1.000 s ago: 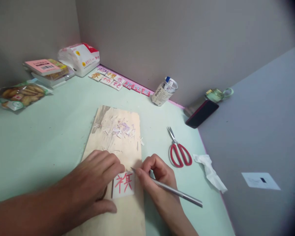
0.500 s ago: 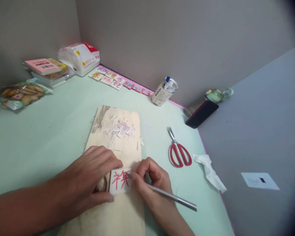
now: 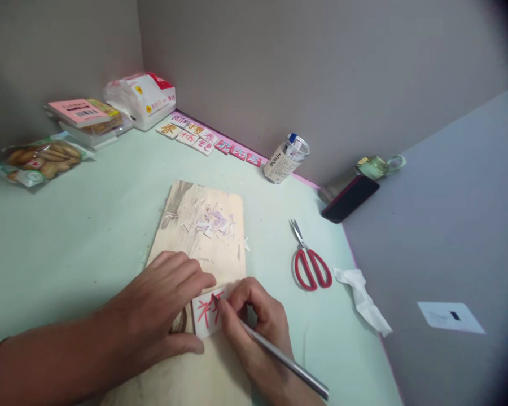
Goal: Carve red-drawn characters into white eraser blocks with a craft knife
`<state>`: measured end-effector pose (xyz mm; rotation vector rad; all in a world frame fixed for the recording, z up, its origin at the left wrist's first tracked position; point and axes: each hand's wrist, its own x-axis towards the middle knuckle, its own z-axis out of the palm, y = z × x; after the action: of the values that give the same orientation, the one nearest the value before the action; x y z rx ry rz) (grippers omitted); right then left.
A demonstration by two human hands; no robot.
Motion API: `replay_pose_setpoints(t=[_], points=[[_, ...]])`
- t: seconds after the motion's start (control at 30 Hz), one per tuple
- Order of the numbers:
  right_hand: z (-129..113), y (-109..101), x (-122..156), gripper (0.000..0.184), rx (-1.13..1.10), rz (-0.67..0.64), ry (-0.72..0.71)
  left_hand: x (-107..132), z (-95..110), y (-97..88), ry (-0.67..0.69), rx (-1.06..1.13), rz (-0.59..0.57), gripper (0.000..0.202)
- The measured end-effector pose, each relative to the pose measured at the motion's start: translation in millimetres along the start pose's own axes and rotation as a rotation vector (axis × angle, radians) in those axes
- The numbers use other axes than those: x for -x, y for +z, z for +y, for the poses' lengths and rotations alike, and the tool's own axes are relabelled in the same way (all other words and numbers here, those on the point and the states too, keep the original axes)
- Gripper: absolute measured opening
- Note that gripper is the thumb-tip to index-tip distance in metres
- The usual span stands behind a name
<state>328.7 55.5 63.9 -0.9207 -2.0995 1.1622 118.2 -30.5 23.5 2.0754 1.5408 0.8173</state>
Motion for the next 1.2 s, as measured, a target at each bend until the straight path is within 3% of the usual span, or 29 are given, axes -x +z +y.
replay_pose_setpoints(t=[0.13, 0.4, 0.6, 0.83, 1.2], points=[[1.2, 1.3, 0.9, 0.029, 0.002, 0.003, 0.002, -3.2, 2.1, 5.3, -0.021, 0.046, 0.060, 0.059], [1.3, 1.2, 1.6, 0.030, 0.021, -0.003, -0.017, -5.4, 5.8, -3.4, -0.075, 0.085, -0.032, 0.050], [-3.7, -0.4, -0.5, 0.029, 0.059, -0.064, -0.037, -3.8, 4.6, 0.6, -0.020, 0.102, 0.048, 0.056], [-2.3, -1.2, -1.4, 0.030, -0.001, -0.088, 0.015, -5.4, 2.2, -2.9, -0.018, 0.110, -0.016, 0.053], [-4.5, -2.2, -1.5, 0.029, -0.045, -0.126, 0.052, -6.0, 1.3, 0.2, -0.007, 0.105, 0.028, 0.055]])
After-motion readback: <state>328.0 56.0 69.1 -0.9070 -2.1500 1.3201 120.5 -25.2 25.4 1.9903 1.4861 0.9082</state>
